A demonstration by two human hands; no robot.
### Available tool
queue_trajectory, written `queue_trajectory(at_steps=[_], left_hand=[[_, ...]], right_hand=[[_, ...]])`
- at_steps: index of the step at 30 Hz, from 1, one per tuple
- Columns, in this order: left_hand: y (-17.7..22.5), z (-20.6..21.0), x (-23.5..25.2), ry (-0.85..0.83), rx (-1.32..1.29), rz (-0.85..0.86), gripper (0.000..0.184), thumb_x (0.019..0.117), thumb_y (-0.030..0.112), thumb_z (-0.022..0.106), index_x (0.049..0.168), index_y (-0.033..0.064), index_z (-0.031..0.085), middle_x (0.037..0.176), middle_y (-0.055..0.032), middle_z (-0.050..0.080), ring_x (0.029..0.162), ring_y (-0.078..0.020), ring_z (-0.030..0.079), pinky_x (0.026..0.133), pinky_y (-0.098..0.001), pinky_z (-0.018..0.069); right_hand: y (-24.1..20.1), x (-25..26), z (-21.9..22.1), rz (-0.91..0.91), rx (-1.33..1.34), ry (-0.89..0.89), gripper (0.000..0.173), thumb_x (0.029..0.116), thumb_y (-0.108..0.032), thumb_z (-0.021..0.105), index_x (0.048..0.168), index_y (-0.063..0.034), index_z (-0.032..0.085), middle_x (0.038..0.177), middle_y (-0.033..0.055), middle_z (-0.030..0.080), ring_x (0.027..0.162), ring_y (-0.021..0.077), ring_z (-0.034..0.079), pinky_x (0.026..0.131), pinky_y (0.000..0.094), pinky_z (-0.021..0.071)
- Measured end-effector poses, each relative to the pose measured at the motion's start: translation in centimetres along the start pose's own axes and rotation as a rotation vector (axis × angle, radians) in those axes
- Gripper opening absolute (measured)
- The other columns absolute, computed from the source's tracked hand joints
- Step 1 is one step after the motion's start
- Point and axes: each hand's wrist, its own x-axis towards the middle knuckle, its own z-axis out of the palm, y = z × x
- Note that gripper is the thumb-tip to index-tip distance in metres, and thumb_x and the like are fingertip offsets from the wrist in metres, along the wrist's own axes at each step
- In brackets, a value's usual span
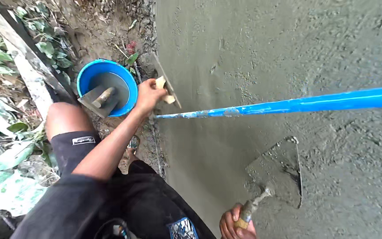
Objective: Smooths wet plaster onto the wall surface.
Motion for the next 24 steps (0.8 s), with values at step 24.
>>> queue_trajectory(at_steps=[24], left_hand=[[12.3, 15.0, 5.0, -0.314, -0.071, -0.179, 0.031, 0.097, 0.02, 0.066, 0.119, -0.0004, 0.058, 0.102, -0.012, 0.065, 0.084, -0.0188, 0.067, 0.073, -0.0341, 0.0578]], right_hand=[[3.1, -0.2, 1.8, 0.0, -0.056, 0.162, 0.027, 0.0924, -0.017, 0.072, 0.118, -0.0148, 0.063, 0.073, -0.0012, 0.065, 0.054, 0.0064, 0.061, 0.051, 0.023, 0.0534]])
